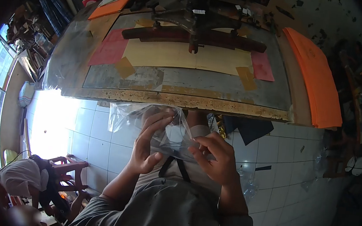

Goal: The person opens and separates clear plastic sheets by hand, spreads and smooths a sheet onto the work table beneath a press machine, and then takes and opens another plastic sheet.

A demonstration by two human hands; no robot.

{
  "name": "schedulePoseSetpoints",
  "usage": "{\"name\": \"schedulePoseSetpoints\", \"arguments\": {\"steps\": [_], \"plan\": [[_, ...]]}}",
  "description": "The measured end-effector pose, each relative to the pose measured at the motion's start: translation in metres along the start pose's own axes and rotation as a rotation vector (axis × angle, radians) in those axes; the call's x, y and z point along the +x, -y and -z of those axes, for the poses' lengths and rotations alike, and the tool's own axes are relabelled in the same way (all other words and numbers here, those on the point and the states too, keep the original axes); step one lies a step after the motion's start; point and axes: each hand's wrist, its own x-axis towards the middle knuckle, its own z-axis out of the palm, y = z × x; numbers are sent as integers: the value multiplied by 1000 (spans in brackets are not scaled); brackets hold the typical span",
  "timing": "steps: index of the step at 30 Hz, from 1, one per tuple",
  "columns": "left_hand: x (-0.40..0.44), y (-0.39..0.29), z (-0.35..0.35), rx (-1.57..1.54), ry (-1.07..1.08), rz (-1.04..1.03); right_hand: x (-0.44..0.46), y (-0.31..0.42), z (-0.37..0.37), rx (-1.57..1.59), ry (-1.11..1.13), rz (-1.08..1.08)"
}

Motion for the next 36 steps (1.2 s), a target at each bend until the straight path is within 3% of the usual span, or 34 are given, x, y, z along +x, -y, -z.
{"name": "schedulePoseSetpoints", "arguments": {"steps": [3,6,7,11,14,19,23,26,29,32,36], "plan": [[-3,-3,-3,-613,-42,285,-3,6,-6,-45,45,15],[-1,-12,8,-702,-75,612,-6,16,-6,-1,167,-22],[2,-21,10,-665,-86,634,-7,18,-5,59,227,-45],[-7,-18,12,-794,-146,567,-5,6,-1,461,344,-139],[-16,-18,15,-926,-166,575,-16,-20,4,523,511,-266],[-25,-15,15,-1113,-282,637,-45,-38,-4,412,702,-461],[-22,-14,17,-1242,-240,609,-55,-35,-6,359,805,-622],[-18,-17,14,-1251,-233,629,-82,-64,-12,370,850,-568],[-18,-14,11,-1289,-227,617,-77,-55,-7,514,820,-791],[-16,-18,11,-1310,-178,601,-76,-61,0,329,862,-654],[-17,-13,13,-1372,-137,588,-71,-62,10,386,627,-784]]}}
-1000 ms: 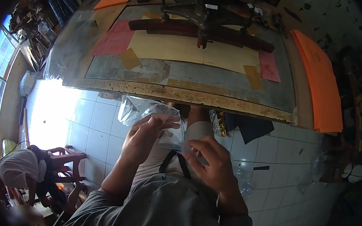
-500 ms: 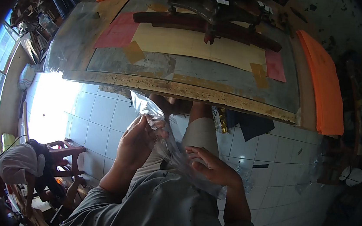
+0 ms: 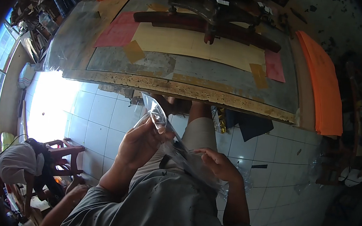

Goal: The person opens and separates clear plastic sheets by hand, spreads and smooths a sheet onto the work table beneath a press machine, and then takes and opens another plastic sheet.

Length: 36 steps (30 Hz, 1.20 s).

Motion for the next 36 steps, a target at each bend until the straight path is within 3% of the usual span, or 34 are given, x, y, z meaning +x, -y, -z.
{"name": "schedulePoseSetpoints", "arguments": {"steps": [8,13,16,25,28,31,34,36], "plan": [[-4,1,2,-193,57,10,2,5,7,-50,-482,65],[1,1,4,-41,217,0,2,4,5,-83,-558,61],[1,-3,0,-34,151,22,1,0,8,-106,-577,69],[10,9,14,-80,295,55,5,-6,9,-126,-572,86],[13,3,10,14,238,12,7,-9,10,-148,-581,111],[16,-7,5,510,237,-209,4,-16,15,-61,-560,97],[16,-20,4,747,391,-181,2,-14,14,72,-565,113],[14,-24,-3,1042,312,-172,2,-13,13,137,-595,125]]}}
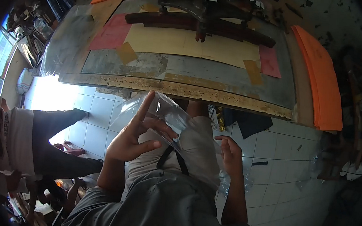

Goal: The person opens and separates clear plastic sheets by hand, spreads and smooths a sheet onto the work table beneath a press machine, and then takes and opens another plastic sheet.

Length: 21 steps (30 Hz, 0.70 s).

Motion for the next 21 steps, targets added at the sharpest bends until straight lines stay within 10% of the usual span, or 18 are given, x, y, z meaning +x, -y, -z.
{"name": "schedulePoseSetpoints", "arguments": {"steps": [21], "plan": [[-4,-11,0,-253,-71,150,-6,-2,9,-12,-125,0]]}}
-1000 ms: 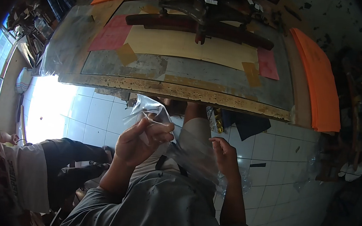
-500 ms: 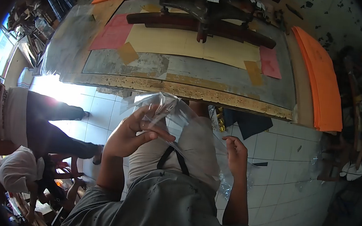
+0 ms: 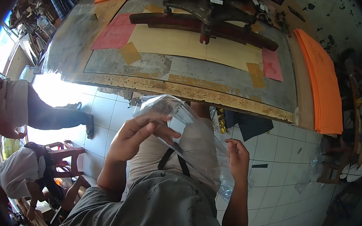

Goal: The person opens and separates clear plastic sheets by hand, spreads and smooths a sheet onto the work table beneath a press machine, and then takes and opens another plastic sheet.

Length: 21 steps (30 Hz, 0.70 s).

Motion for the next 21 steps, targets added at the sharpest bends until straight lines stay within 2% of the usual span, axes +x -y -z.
{"name": "schedulePoseSetpoints", "arguments": {"steps": [5,8,11,14,17,21], "plan": [[4,-5,4,78,193,-172,0,-2,-2,-10,-13,-8],[0,-13,-8,406,88,-197,-2,4,-1,28,-7,-64],[-2,-16,-5,455,31,-79,-3,4,3,63,10,-118],[-1,-10,3,530,27,-151,-5,7,3,21,-5,-121],[5,-7,-3,609,-54,-330,-6,2,4,23,7,-142],[12,2,-16,760,-283,-604,-8,0,3,18,27,-132]]}}
